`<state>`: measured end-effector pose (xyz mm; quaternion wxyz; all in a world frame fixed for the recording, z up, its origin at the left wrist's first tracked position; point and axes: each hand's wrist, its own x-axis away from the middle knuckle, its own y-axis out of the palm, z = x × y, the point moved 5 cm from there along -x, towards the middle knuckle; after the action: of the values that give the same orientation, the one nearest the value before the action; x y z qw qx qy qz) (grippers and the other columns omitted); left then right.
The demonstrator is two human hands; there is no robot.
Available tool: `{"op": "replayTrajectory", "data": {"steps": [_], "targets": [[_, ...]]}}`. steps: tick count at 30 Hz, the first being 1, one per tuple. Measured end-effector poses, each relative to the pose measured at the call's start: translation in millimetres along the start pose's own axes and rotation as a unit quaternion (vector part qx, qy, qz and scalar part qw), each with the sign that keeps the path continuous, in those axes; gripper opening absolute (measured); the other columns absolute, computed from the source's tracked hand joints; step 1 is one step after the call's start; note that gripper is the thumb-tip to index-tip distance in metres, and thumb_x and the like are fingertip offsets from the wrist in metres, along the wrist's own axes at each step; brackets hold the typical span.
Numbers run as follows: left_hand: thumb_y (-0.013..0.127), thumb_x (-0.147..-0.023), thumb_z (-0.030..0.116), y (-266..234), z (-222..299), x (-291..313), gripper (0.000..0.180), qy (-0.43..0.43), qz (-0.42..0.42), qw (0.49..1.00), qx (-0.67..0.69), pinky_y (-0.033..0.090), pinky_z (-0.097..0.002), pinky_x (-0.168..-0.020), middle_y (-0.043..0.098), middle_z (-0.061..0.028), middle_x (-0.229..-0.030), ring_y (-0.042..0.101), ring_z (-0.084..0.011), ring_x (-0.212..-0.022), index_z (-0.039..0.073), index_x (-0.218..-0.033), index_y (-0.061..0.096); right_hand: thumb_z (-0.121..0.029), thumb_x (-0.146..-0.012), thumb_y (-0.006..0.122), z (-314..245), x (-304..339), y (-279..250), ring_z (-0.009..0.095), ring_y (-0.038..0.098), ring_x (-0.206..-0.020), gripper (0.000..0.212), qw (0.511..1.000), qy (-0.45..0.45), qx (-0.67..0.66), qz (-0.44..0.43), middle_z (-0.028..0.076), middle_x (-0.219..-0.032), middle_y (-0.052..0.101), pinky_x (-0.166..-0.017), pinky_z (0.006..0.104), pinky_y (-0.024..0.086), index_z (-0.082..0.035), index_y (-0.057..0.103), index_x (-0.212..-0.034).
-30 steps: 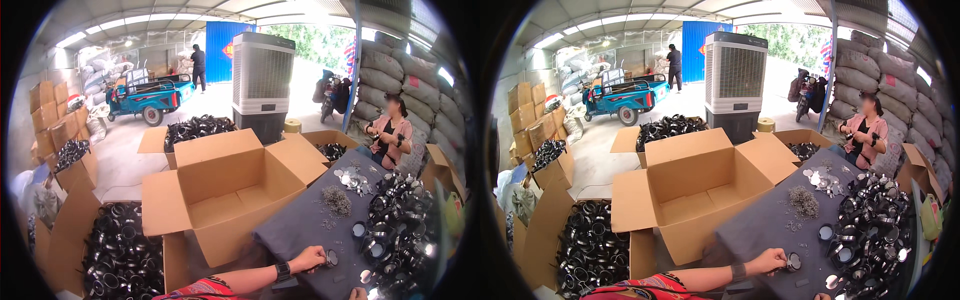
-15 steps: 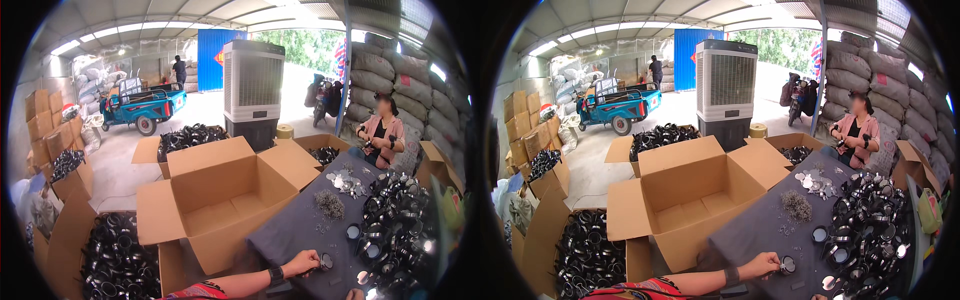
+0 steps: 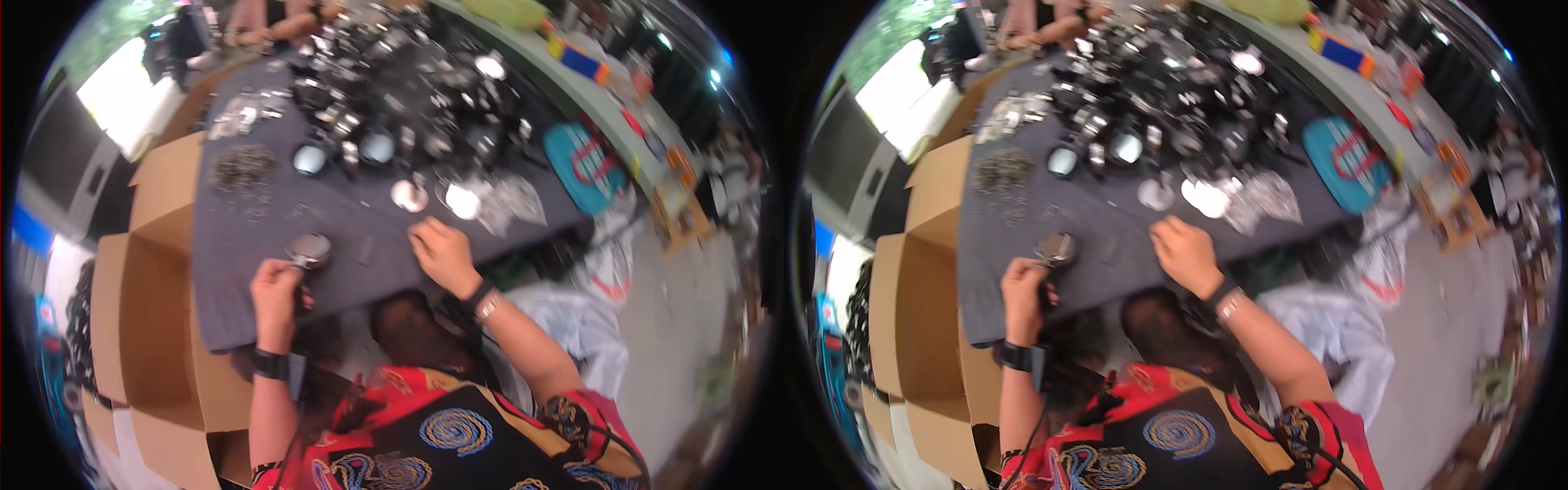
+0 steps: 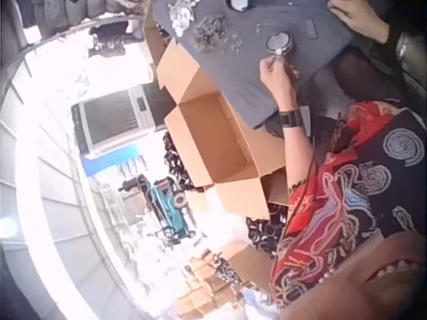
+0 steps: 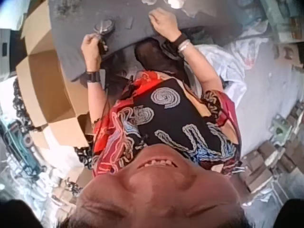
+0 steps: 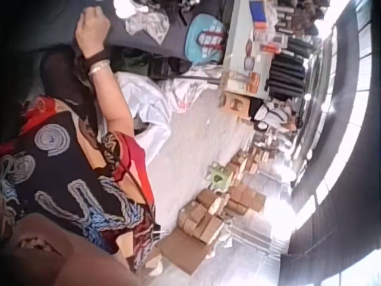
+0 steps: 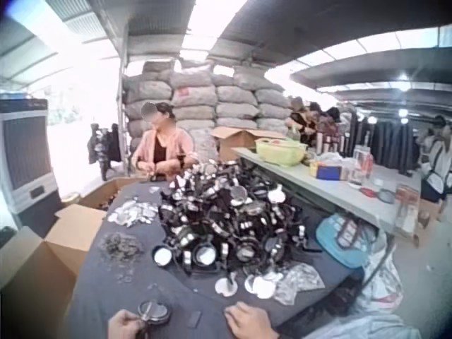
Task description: Assembling flashlight head components by inserting lenses and sealing rings into the housings.
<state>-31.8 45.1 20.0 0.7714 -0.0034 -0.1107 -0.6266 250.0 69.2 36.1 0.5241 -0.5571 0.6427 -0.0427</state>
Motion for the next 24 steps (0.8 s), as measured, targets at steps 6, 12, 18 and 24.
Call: {"op": "replayTrajectory", "data": {"steps": [6,12,18,24], "targets": [[0.06,-0.086,0.006,23.6,-8.7,-8.2,0.007,-0.002,-0.031,0.999,0.007,0.046,-0.0244,-0.038,0.055,-0.0041,-0.064,0.053,-0.0114,-0.045,0.004,-0.086,0.053,0.002,-0.076,0.063,3.4,29.4,-19.4,0.029,0.059,-0.077,0.011,1.0,-0.014,0.02,0.015,0.01,-0.079,0.057,-0.065,0.0377,0.049,-0.002,0.061,-0.086],[0.057,-0.086,0.006,16.9,-10.8,2.2,0.003,-0.003,-0.003,1.0,0.0,0.045,-0.0246,-0.039,0.054,-0.0045,-0.06,0.051,-0.0121,-0.043,0.005,-0.087,0.053,-0.004,-0.079,0.06,5.8,19.3,-34.6,0.032,0.059,-0.073,0.007,0.998,0.006,0.013,-0.061,0.011,-0.079,0.057,-0.065,0.0404,0.049,-0.004,0.061,-0.086],[0.058,-0.086,0.006,19.0,-7.1,3.2,0.005,-0.003,-0.009,1.0,-0.007,0.045,-0.0247,-0.039,0.055,-0.0043,-0.063,0.053,-0.0122,-0.046,0.006,-0.085,0.054,-0.011,-0.081,0.061,43.4,-14.0,-46.1,0.038,0.061,-0.081,0.011,0.983,0.052,0.107,-0.142,0.017,-0.087,0.061,-0.073,0.045,0.049,-0.003,0.062,-0.089],[0.06,-0.085,0.007,23.7,-7.7,2.6,0.006,-0.009,-0.021,1.0,0.004,0.046,-0.0243,-0.04,0.054,-0.0037,-0.065,0.054,-0.0122,-0.049,0.005,-0.086,0.054,-0.01,-0.08,0.063,30.2,-15.9,-67.6,0.037,0.062,-0.083,0.015,0.975,0.06,0.118,-0.18,0.018,-0.089,0.064,-0.074,0.0432,0.049,-0.001,0.065,-0.093]]}}
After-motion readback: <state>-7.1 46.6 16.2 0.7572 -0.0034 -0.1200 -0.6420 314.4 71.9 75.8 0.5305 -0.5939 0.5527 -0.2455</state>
